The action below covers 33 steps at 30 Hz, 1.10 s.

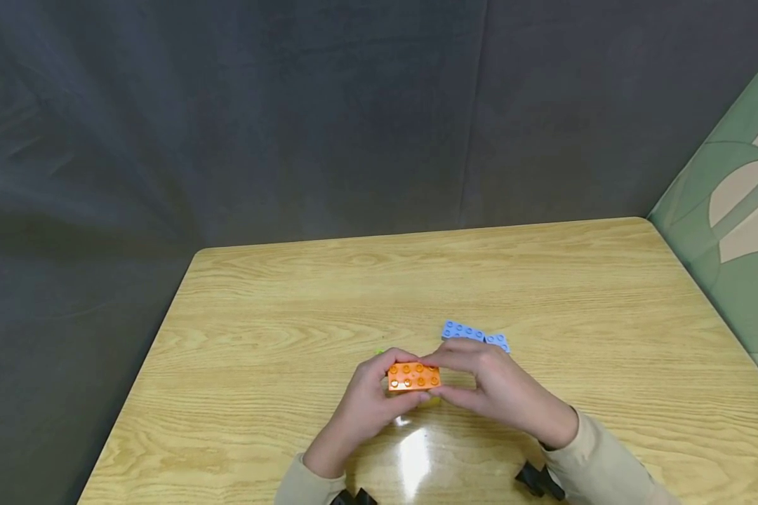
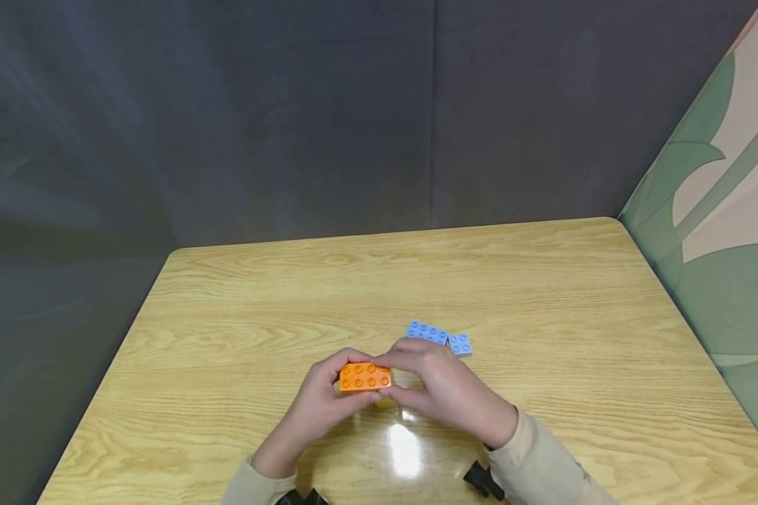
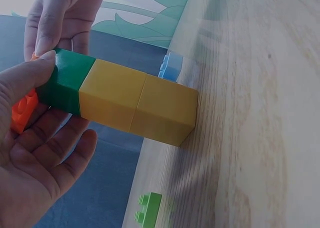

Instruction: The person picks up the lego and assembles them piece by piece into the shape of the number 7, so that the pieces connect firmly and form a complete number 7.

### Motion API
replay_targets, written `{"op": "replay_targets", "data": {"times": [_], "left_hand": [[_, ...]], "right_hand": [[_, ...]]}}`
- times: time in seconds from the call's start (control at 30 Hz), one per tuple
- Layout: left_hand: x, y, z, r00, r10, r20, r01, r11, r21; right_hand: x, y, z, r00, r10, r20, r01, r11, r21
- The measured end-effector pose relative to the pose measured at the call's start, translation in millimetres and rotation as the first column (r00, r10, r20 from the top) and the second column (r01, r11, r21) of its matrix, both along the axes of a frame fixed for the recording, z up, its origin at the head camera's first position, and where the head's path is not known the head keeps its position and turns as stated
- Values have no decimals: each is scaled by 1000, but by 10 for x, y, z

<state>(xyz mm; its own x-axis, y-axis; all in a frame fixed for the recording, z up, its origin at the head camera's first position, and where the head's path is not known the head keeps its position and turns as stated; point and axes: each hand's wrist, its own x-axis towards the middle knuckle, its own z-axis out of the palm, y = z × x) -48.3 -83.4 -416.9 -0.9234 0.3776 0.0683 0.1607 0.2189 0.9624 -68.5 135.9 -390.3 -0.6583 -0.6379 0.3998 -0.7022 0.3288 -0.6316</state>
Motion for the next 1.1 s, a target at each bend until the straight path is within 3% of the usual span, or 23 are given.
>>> {"op": "replay_targets", "data": {"times": [0.23,0.53,1.1], "left_hand": [[-20,-15,-56,999,-24,-35,25,999,25],[-13,-19,-43,1000,-22,-10,22,999,23],[-18,-154,-100,1000,-7,-6,7,999,-35]], "right_hand": [[-4,4,-28,1000,11,27,-10,999,-43],[-3,-1,-66,1000,0,5,1,998,-69],[2,34,-56,997,-26,67,26,1000,9]]}}
